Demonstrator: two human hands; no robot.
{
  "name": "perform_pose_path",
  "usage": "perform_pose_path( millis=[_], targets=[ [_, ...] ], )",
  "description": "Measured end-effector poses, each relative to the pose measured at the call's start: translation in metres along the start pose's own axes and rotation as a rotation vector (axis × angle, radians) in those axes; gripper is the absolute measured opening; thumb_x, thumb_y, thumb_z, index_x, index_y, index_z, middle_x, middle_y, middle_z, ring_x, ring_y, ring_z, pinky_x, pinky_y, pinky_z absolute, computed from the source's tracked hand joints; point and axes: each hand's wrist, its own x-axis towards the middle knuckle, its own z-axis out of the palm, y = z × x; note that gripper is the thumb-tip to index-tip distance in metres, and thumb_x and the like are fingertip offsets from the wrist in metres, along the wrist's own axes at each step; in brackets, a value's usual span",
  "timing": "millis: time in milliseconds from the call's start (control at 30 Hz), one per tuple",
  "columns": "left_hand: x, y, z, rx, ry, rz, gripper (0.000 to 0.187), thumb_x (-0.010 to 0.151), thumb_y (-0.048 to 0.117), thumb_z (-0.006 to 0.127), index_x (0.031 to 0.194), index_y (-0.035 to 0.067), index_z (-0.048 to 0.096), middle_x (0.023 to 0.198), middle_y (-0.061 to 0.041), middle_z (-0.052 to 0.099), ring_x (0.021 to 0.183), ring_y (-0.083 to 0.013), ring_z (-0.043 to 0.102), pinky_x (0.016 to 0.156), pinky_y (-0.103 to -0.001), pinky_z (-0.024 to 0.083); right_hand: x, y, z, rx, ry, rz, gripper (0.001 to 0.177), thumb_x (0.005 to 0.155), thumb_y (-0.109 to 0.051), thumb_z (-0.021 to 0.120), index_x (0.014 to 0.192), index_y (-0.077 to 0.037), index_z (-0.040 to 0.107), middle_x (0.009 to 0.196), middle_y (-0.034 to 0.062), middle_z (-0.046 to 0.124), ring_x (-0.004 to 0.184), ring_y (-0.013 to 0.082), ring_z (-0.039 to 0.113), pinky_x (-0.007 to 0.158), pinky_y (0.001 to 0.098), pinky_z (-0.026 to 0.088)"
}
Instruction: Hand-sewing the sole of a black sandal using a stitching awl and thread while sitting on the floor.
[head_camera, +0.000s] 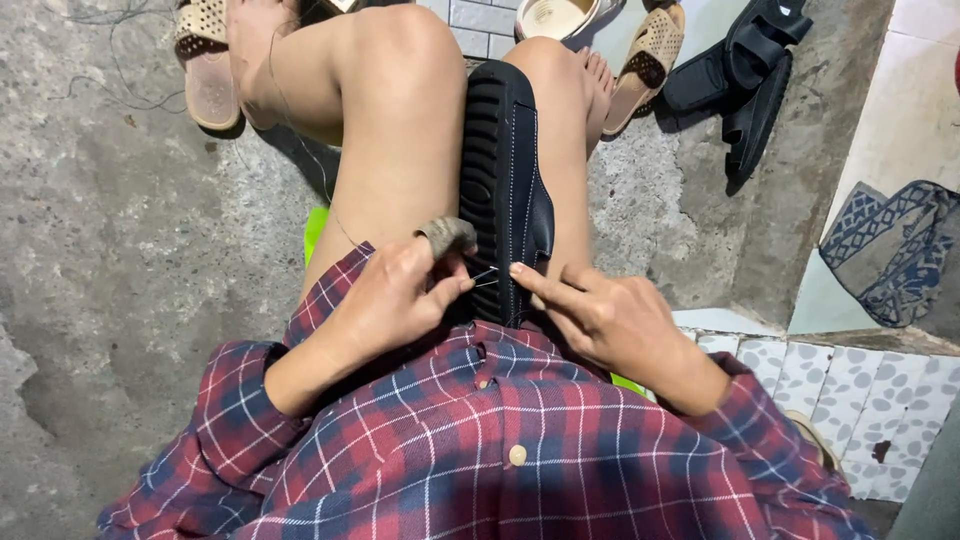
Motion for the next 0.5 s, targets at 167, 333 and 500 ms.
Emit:
perform_pose_path(
  millis=[167,333,500],
  targets=[
    [0.005,0.002,0.004,0.265,0.146,0.244,0.019,0.077,0.009,0.073,0.077,-0.005,0.059,0.069,-0.021,0.061,0.068,-0.0435,0.062,0.056,-0.050,0.050,-0.028,0.029,-0.038,0.019,-0.350,0.196,0.054,0.087,-0.021,0.048,0.137,-0.040,0.048,0.085,0.0100,0.070,0.071,0.0370,0.070,0.058,0.0488,0.058],
    [0.012,-0.023,0.010,0.482,0.207,0.415,0.013,0.071,0.007,0.071,0.076,0.000,0.060,0.076,-0.013,0.060,0.074,-0.0352,0.062,0.066,-0.042,0.053,-0.024,0.008,-0.039,0.178,-0.404,0.204,0.052,0.086,-0.018,0.046,0.136,-0.032,0.049,0.093,0.0115,0.072,0.077,0.0409,0.068,0.061,0.0552,0.056],
    [0.016,-0.044,-0.003,0.610,0.258,0.502,0.024,0.062,0.007,0.075,0.081,-0.002,0.065,0.087,-0.017,0.062,0.087,-0.0367,0.063,0.088,-0.044,0.053,-0.017,-0.001,-0.032,0.359,-0.335,0.217,0.043,0.090,-0.022,0.043,0.131,-0.030,0.054,0.102,0.0099,0.073,0.085,0.0407,0.068,0.065,0.0537,0.055]
  ],
)
